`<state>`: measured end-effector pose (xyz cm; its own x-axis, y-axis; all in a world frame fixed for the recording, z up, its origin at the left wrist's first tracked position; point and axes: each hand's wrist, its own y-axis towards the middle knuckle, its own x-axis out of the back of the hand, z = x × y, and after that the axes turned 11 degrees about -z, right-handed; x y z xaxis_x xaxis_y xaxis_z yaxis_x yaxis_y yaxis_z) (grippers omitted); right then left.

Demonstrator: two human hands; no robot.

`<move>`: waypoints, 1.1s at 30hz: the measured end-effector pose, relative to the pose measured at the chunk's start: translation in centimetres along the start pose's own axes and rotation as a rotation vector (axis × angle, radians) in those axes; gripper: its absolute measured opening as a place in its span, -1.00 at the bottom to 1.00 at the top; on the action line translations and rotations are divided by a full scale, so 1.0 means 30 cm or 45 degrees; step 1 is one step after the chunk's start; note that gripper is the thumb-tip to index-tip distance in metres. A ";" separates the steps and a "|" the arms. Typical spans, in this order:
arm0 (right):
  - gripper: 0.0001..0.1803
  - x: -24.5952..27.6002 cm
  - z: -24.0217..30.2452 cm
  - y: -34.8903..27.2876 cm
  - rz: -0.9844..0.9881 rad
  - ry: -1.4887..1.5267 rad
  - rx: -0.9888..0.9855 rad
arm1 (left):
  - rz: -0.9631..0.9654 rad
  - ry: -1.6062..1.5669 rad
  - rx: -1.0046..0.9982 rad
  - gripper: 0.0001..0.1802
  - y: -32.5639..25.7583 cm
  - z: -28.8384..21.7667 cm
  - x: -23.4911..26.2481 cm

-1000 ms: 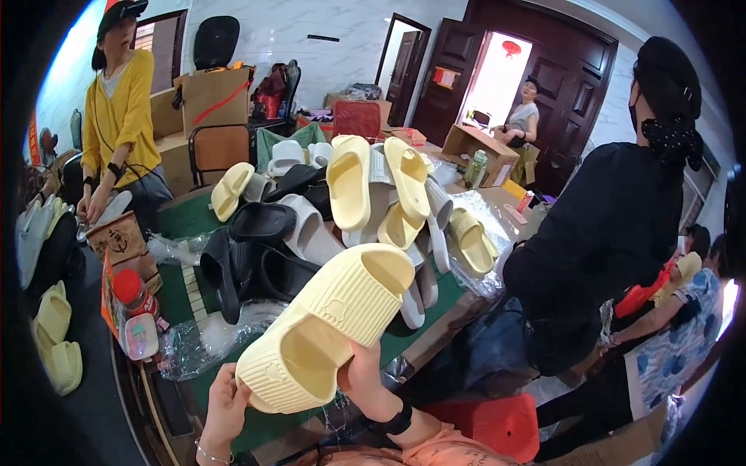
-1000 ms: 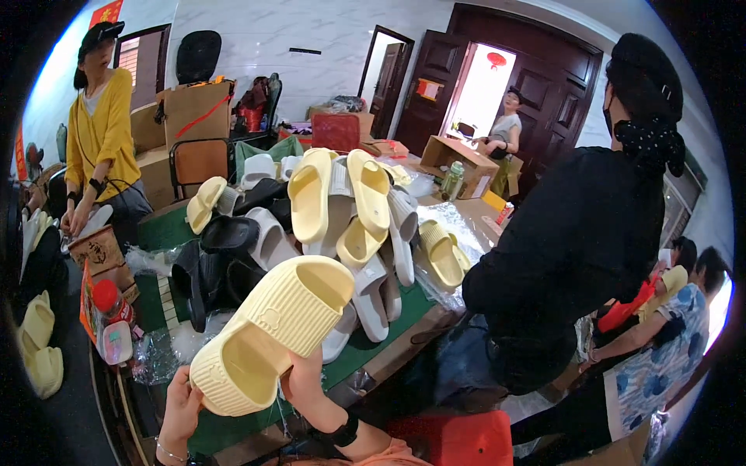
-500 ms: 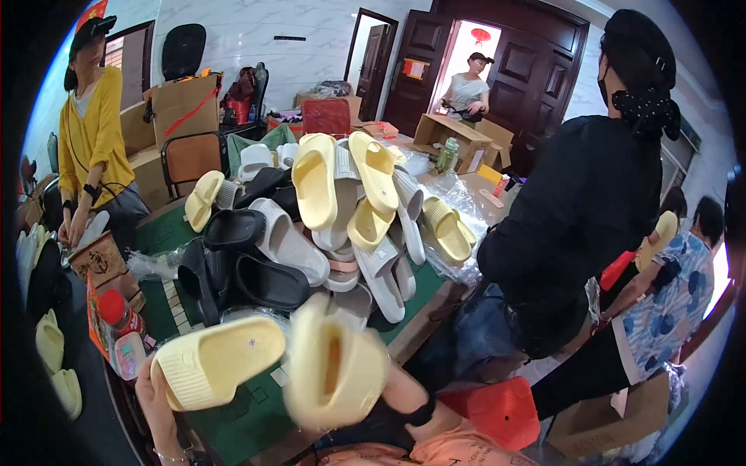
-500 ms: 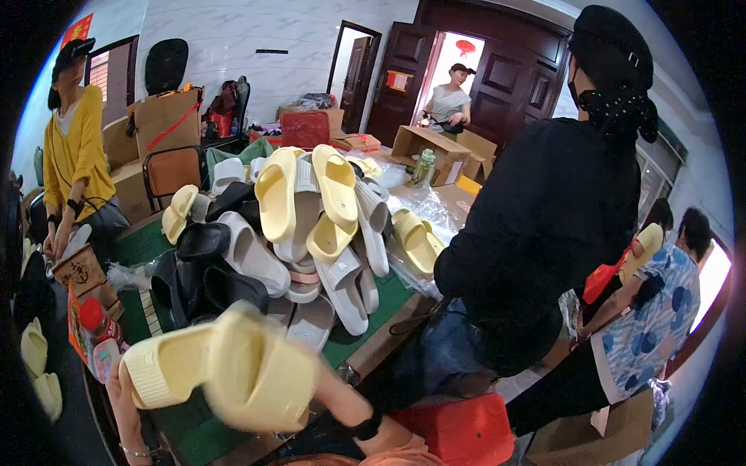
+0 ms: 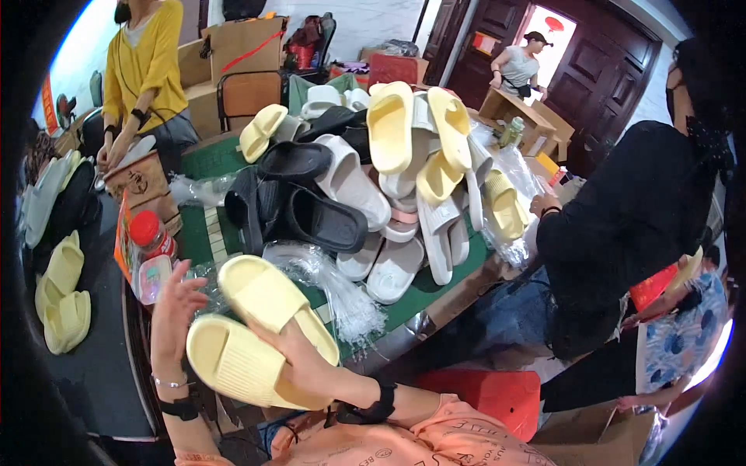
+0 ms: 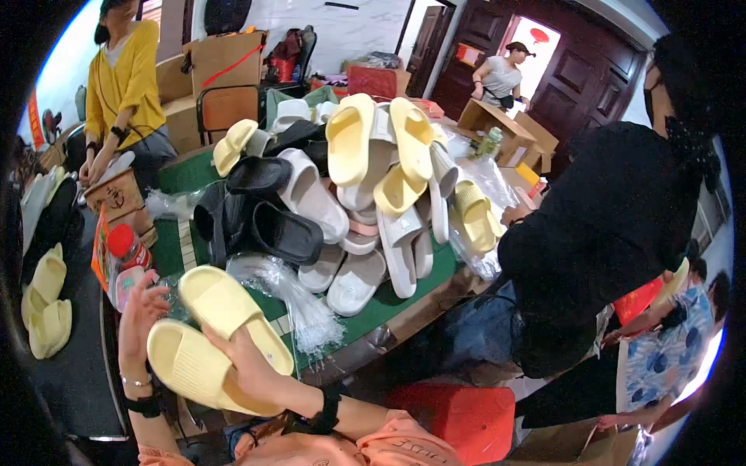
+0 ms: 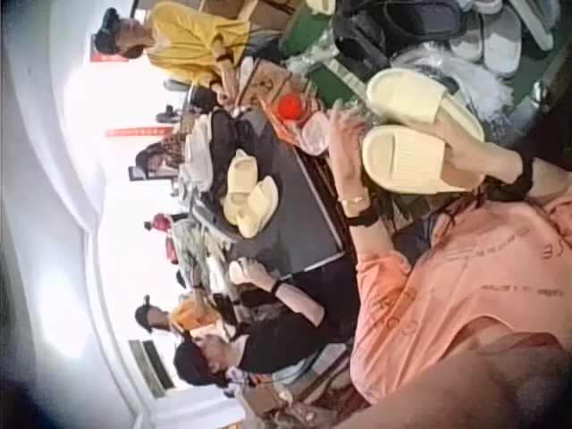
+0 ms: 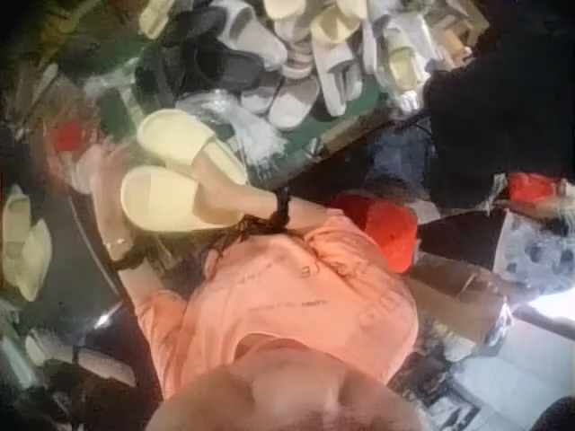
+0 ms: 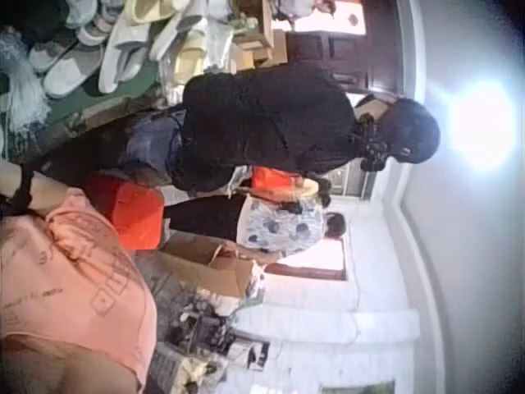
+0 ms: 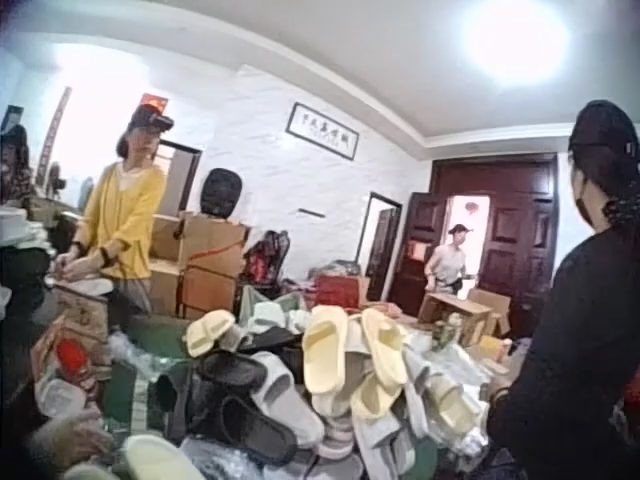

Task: The recorder is pairing, inspecting, and trimming threads on rubber sandals/slides at a workbench in a shoe manufacturing facility.

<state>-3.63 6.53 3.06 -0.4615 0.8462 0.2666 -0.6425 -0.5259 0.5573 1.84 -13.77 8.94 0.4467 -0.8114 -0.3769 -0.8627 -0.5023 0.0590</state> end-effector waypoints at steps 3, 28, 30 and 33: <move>-0.18 -0.112 -0.049 -0.007 0.060 -0.305 -0.304 | -0.474 0.314 -0.398 -0.62 -0.053 0.019 0.108; -0.77 0.296 -0.212 -0.154 0.082 -1.217 -0.474 | -0.223 1.305 -0.144 -0.43 -0.155 0.388 -0.061; -0.77 0.286 -0.204 -0.131 0.075 -1.191 -0.455 | -0.278 1.362 -0.109 -0.38 -0.154 0.406 -0.039; -0.77 0.265 -0.185 -0.113 0.054 -1.167 -0.358 | -0.268 1.530 -0.358 -0.34 -0.175 0.426 0.008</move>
<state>-8.51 14.56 -1.09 0.0939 0.5016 0.8600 -0.8147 -0.4579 0.3560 3.46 -7.52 -3.28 0.6310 -0.3923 0.6693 -0.7338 -0.5816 0.3509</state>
